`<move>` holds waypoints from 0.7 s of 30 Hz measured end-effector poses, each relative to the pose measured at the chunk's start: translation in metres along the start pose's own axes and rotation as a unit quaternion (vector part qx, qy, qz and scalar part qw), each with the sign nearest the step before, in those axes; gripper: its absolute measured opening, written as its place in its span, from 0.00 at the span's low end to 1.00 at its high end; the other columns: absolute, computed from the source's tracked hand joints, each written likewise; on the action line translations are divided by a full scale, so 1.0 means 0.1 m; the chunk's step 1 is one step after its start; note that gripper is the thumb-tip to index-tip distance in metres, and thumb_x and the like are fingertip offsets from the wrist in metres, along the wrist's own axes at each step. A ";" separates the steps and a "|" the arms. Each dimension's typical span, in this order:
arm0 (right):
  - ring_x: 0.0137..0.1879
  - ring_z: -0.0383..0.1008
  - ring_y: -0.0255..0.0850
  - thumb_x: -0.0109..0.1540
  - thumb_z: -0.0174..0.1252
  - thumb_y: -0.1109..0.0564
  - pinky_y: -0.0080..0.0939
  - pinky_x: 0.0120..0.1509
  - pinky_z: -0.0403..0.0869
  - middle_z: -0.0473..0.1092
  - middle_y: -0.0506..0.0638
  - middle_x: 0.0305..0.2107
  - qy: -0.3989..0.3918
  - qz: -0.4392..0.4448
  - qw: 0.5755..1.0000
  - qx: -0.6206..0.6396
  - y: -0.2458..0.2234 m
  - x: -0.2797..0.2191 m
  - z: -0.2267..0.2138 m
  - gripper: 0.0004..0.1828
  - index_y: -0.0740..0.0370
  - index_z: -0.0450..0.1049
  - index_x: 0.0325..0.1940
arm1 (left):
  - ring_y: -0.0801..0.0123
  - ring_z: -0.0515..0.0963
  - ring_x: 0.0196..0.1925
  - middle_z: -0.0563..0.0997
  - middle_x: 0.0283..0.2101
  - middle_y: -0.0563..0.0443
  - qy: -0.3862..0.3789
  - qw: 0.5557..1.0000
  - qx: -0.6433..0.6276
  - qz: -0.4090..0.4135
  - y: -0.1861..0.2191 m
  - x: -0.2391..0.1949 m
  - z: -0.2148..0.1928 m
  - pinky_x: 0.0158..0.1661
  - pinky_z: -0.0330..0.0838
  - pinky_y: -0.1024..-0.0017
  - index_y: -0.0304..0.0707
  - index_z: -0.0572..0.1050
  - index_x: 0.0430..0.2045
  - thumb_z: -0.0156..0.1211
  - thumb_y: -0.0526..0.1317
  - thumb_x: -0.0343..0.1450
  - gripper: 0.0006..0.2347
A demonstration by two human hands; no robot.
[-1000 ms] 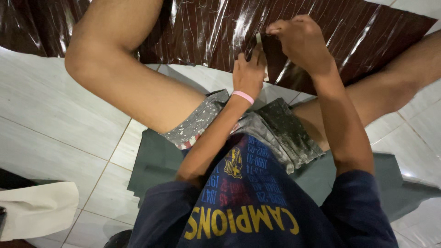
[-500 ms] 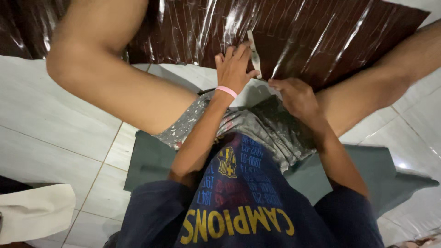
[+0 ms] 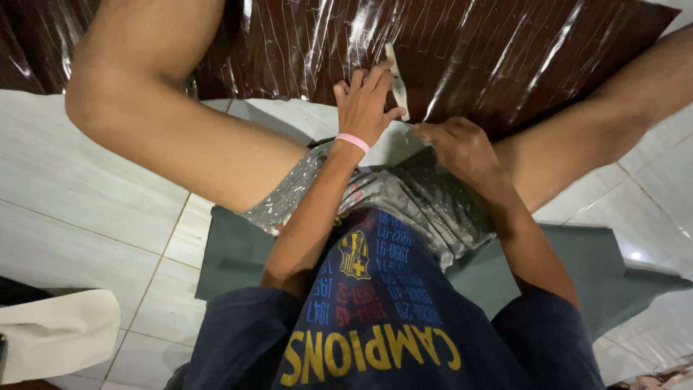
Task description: The person sits cross-legged on the floor and applies strips of white tape to a brown mat. They use a small white tool to press the tape down firmly along its length, repeating the process for multiple strips.
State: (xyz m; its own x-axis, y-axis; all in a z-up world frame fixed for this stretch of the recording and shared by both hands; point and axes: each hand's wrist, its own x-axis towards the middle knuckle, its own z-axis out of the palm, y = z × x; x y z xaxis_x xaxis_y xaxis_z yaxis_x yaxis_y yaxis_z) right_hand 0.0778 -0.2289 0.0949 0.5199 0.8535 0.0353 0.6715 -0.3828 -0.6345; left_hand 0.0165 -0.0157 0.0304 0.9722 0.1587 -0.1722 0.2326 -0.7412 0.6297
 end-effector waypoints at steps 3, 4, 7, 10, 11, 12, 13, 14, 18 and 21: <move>0.41 0.80 0.46 0.63 0.59 0.70 0.47 0.52 0.78 0.79 0.52 0.39 -0.014 0.001 1.000 0.007 -0.01 -0.01 0.01 0.14 0.63 0.76 0.52 | 0.61 0.70 0.57 0.69 0.63 0.61 -0.011 1.000 -0.002 -0.006 0.01 -0.01 -0.01 0.51 0.56 0.54 0.41 0.76 0.46 0.77 0.48 0.59 0.24; 0.41 0.80 0.46 0.63 0.59 0.70 0.47 0.52 0.78 0.79 0.52 0.39 -0.017 0.006 1.000 0.007 0.00 -0.01 0.02 0.14 0.63 0.76 0.52 | 0.61 0.70 0.56 0.69 0.63 0.61 -0.012 1.000 0.000 -0.008 0.01 0.00 -0.01 0.51 0.56 0.54 0.42 0.76 0.45 0.77 0.48 0.58 0.24; 0.42 0.80 0.47 0.62 0.59 0.69 0.47 0.52 0.78 0.79 0.52 0.40 -0.016 0.021 1.000 -0.006 0.02 -0.02 0.02 0.13 0.61 0.76 0.50 | 0.61 0.70 0.56 0.70 0.62 0.61 -0.015 1.000 0.000 -0.011 0.01 -0.01 0.00 0.51 0.56 0.55 0.41 0.75 0.46 0.77 0.48 0.58 0.25; 0.44 0.80 0.47 0.65 0.59 0.70 0.46 0.53 0.78 0.79 0.52 0.44 0.010 0.029 0.999 -0.021 0.04 -0.03 0.02 0.12 0.62 0.75 0.51 | 0.61 0.69 0.55 0.70 0.62 0.60 -0.008 1.000 -0.002 -0.004 0.01 0.00 0.00 0.50 0.56 0.55 0.41 0.75 0.49 0.77 0.48 0.59 0.27; 0.45 0.80 0.47 0.67 0.59 0.71 0.46 0.54 0.79 0.79 0.52 0.45 0.020 0.031 0.999 -0.025 0.04 -0.02 0.02 0.11 0.63 0.74 0.52 | 0.61 0.70 0.55 0.70 0.61 0.60 -0.006 1.000 -0.002 -0.006 0.01 0.00 -0.01 0.50 0.56 0.55 0.41 0.74 0.49 0.77 0.48 0.58 0.27; 0.45 0.80 0.48 0.65 0.59 0.71 0.46 0.53 0.79 0.79 0.52 0.44 0.025 0.039 0.999 -0.003 0.04 -0.01 0.02 0.13 0.63 0.74 0.52 | 0.61 0.70 0.55 0.70 0.61 0.60 -0.005 1.000 -0.002 -0.007 0.00 0.00 -0.01 0.50 0.55 0.54 0.42 0.74 0.49 0.77 0.49 0.58 0.27; 0.45 0.80 0.49 0.64 0.59 0.71 0.46 0.51 0.79 0.78 0.52 0.44 0.029 0.048 0.998 0.020 0.04 0.01 0.02 0.14 0.63 0.75 0.52 | 0.61 0.70 0.55 0.70 0.60 0.60 -0.006 1.000 0.002 -0.006 0.00 -0.01 -0.02 0.50 0.55 0.54 0.42 0.73 0.51 0.77 0.48 0.58 0.28; 0.45 0.80 0.49 0.63 0.59 0.71 0.46 0.50 0.79 0.78 0.52 0.43 0.033 0.057 0.997 0.041 0.04 0.03 0.03 0.15 0.63 0.75 0.53 | 0.61 0.69 0.55 0.71 0.60 0.59 -0.007 1.000 0.006 -0.003 0.00 0.00 -0.02 0.50 0.55 0.54 0.42 0.73 0.53 0.77 0.48 0.58 0.29; 0.43 0.79 0.50 0.65 0.60 0.71 0.48 0.47 0.77 0.80 0.52 0.47 0.038 0.041 0.998 0.012 0.15 0.18 0.11 0.13 0.63 0.76 0.51 | 0.60 0.70 0.55 0.72 0.58 0.57 -0.018 1.000 -0.007 -0.015 0.00 0.01 -0.01 0.51 0.56 0.54 0.42 0.70 0.54 0.77 0.49 0.57 0.32; 0.44 0.81 0.49 0.67 0.60 0.69 0.47 0.49 0.78 0.79 0.51 0.49 0.052 0.035 0.998 0.028 0.23 0.23 0.15 0.10 0.62 0.75 0.51 | 0.59 0.70 0.55 0.73 0.54 0.56 -0.043 0.999 0.007 -0.031 0.02 0.03 -0.01 0.50 0.55 0.54 0.42 0.69 0.57 0.77 0.50 0.59 0.33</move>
State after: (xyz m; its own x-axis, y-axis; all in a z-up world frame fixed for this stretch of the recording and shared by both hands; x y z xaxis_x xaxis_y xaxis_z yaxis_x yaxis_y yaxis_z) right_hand 0.0980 -0.2127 0.0694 0.6190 0.7826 0.0667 0.6017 -0.4179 -0.6807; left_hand 0.0197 -0.0161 0.0320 0.9499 0.1481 -0.2752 0.2910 -0.7405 0.6057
